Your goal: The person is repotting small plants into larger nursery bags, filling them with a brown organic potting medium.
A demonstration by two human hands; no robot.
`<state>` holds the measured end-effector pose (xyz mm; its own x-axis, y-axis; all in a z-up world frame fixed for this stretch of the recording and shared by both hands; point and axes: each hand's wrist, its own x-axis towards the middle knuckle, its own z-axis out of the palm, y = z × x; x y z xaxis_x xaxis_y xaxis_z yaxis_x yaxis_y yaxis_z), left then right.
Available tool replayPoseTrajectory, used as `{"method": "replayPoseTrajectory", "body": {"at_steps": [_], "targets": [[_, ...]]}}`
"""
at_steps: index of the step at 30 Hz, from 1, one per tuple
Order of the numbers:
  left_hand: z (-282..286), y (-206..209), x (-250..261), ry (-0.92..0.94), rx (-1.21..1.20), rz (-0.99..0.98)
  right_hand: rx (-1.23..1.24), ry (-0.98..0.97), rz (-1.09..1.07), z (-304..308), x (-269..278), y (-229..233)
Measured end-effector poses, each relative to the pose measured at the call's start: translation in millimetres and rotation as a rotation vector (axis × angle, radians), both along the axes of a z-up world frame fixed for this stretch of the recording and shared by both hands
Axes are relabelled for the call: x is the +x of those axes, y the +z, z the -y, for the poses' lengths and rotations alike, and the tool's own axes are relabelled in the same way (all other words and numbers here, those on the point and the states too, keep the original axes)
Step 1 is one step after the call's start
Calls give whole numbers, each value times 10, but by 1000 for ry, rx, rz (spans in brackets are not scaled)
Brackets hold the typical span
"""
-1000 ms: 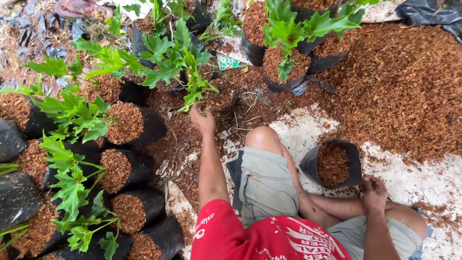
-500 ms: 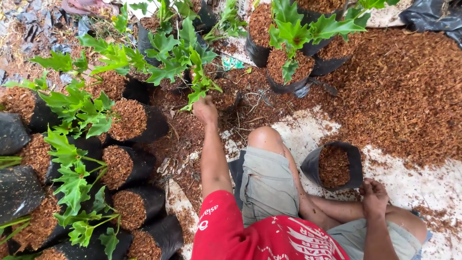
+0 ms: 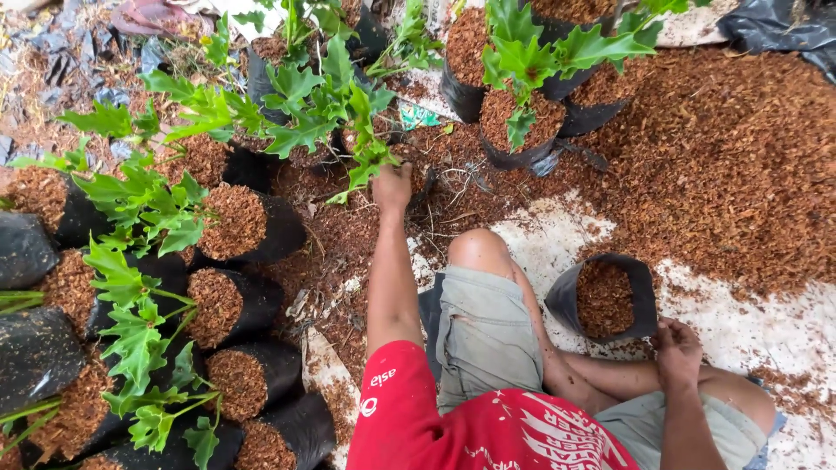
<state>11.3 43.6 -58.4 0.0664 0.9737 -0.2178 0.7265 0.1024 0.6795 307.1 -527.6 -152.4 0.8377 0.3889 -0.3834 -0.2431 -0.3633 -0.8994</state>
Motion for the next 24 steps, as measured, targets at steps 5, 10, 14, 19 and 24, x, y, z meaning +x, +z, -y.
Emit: {"method": "replayPoseTrajectory", "body": {"at_steps": [5,10,14,19,24], "targets": [[-74,-533,96,-152,319,-360,7,-41,-4,-29,-5,66],[269,-149,64,-171,831,-108,98,-64,4,-21,-18,67],[692,943,128,-343,409,-17,88,91,65,-281,-27,864],[1259,1709,551,-737,780,174,162,505,366,-1019,-262,2447],[1974,2478,1298,-1172,380,187,234,765,605,-1581,-288,3043]]}}
